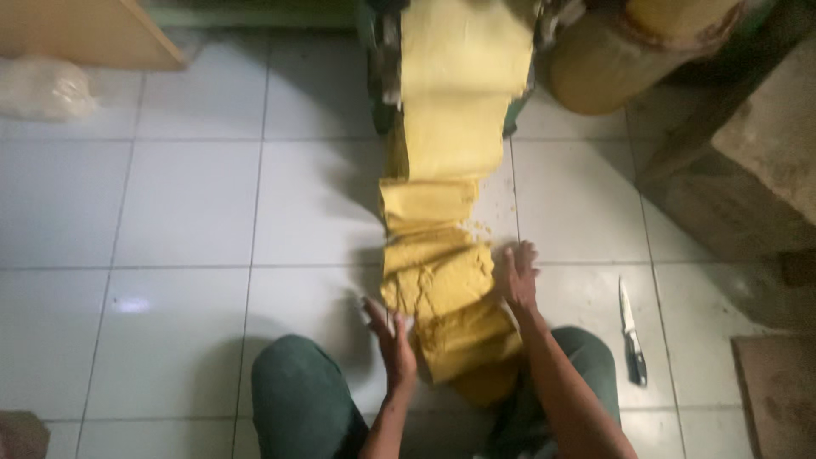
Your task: The person sits on the floor and repeatedly feeds a yellow dough sheet through a mechanical dough sheeter. They fold the emerging sheet and stack it, then feed the stack back through the machine to continue thinning and smoothing the dough.
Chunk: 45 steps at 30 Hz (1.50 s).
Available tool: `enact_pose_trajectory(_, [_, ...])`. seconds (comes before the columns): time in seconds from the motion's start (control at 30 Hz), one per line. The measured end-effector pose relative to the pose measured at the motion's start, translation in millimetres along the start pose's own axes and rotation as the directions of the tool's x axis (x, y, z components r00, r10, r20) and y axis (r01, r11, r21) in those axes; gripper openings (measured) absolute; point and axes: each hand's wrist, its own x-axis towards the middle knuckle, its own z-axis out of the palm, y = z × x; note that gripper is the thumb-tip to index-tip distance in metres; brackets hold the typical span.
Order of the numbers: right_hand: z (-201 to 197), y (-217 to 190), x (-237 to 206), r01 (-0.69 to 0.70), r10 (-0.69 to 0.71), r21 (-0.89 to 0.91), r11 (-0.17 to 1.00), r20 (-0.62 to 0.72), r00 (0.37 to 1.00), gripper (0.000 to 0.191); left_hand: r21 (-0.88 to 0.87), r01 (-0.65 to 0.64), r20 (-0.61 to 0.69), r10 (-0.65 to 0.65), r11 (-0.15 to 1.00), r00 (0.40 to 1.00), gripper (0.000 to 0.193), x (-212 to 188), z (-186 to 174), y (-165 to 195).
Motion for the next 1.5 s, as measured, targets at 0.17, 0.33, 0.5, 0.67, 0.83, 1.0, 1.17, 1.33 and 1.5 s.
enact_pose_trajectory(0.17, [-2.6, -30.4, 30.1, -0.152, 0.120, 0.420, 0.895, 0.101, 0.988, 0.067, -0.060, -0.218, -0.068, 0.213, 0.974, 0.975, 0.078, 30.7, -14.8, 57.3])
enact_pose_trajectory(0.33, [-35.2, -72.4, 57.3, -0.013, 0.012, 0.345, 0.939, 0.007, 1.000, 0.060, -0.328, -0.360, 0.030, 0.391, 0.873, 0.920, 0.065, 93.1, 12.5, 165.9])
enact_pose_trajectory(0.5, [-65.1, -152.5, 111.9, 0.457, -0.422, 0.141, 0.878, -0.221, 0.879, 0.042, -0.699, -0.018, 0.274, 0.292, 0.715, 0.917, 0.086, 160.9, 56.3, 304.8])
enact_pose_trajectory(0.67, [-65.6, -221.4, 172.2, 0.707, -0.749, -0.253, 0.661, -0.158, 0.644, 0.050, -0.902, 0.384, 0.431, 0.332, 0.200, 0.839, 0.096, 209.3, 78.2, 383.8])
enact_pose_trajectory(0.83, [-44.0, -242.9, 199.5, 0.623, -0.638, -0.230, 0.747, 0.012, 0.770, 0.057, -0.843, -0.156, 0.082, 0.410, 0.515, 0.908, 0.061, 220.3, 95.4, 385.1])
enact_pose_trajectory(1.0, [-72.8, -238.0, 167.6, 0.481, -0.572, -0.404, 0.778, -0.137, 0.809, 0.043, -0.560, -0.409, -0.016, 0.483, 0.720, 0.875, 0.047, 229.9, 76.4, 347.5])
enact_pose_trajectory(1.17, [-104.1, -248.3, 145.5, 0.313, -0.372, -0.325, 0.892, -0.138, 0.918, 0.079, -0.566, -0.034, 0.582, 0.428, 0.824, 0.691, 0.034, 262.8, 71.2, 349.3])
enact_pose_trajectory(1.33, [-117.5, -247.9, 144.2, 0.293, -0.303, -0.222, 0.930, -0.012, 0.953, 0.080, 0.229, -0.664, 0.164, 0.644, 0.712, 0.747, 0.045, 263.2, 99.8, 348.3])
enact_pose_trajectory(1.5, [-112.3, -240.8, 162.0, 0.261, -0.248, -0.247, 0.933, 0.081, 0.965, 0.056, -0.052, -0.379, 0.195, 0.381, 0.924, 0.904, 0.065, 256.1, 90.4, 360.6])
